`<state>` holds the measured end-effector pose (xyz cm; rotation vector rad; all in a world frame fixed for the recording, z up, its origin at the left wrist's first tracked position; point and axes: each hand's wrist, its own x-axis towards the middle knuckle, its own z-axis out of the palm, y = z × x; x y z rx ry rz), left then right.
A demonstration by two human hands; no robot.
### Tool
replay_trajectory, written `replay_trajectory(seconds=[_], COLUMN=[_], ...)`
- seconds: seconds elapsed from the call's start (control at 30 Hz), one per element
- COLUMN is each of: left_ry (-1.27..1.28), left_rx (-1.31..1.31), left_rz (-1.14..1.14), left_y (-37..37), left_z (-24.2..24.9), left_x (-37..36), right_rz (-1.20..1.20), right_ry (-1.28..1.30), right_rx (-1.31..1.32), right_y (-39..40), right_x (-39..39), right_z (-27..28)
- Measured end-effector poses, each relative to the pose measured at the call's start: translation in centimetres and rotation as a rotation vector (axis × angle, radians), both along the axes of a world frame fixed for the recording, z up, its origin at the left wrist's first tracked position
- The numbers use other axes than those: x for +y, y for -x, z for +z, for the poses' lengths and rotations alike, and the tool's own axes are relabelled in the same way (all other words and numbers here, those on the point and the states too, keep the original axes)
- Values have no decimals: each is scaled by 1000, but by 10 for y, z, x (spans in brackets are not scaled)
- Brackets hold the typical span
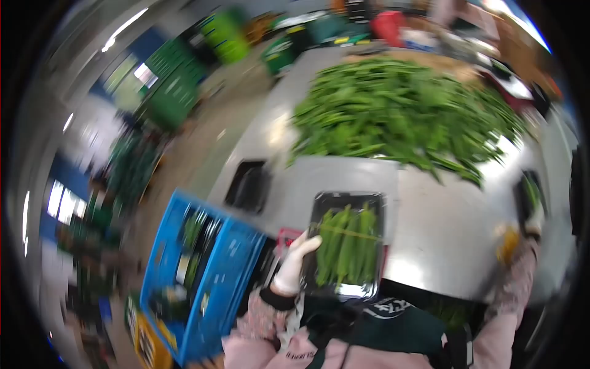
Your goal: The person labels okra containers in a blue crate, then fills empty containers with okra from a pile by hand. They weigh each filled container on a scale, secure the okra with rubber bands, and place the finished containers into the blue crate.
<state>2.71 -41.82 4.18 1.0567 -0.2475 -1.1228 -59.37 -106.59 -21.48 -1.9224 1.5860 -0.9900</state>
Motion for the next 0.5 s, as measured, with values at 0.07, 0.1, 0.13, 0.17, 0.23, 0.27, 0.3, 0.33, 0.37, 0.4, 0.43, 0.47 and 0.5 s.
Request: replay_trajectory(seconds=[0.07,0.1,0.13,0.17,0.23,0.27,0.3,0.33,0.37,0.4,0.43,0.47,0.5], left_ry=[5,7,-10,-164,-8,24,55,73,89,25,-39,-80,-85], left_rx=[-49,-69,-177,-234,-191,-244,-296,-296,-293,-307,-319,-233,-197], left_rz=[116,175,292,459,594,680,764,825,885,918,949,1008,980], left_y=[-20,-22,-29,-35,-55,-67,-81,-99,-118,-134,-150,-169,-186], left_z=[2,14,20,26,39,44,49,49,48,48,46,45,38], left_x=[29,46,59,79,114,128,144,164,185,209,230,243,259], right_rz=[-28,-60,-192,-363,-338,-310,-283,-258,-233,-207,-178,-146,-102], right_ry=[-53,-199,-146,-20,-66,-86,-103,-103,-111,-111,-118,-118,-124], right_rx=[-71,-857,-787,-764,-694,-664,-633,-602,-580,-554,-532,-510,-483], right_y=[25,30,22,7,11,14,14,12,13,12,12,13,14], right_x=[-56,-78,-80,-88,-78,-75,-74,-72,-70,-70,-66,-63,-60], right_z=[-24,-31,-22,-19,-14,-12,-12,-12,-11,-10,-9,-8,-6])
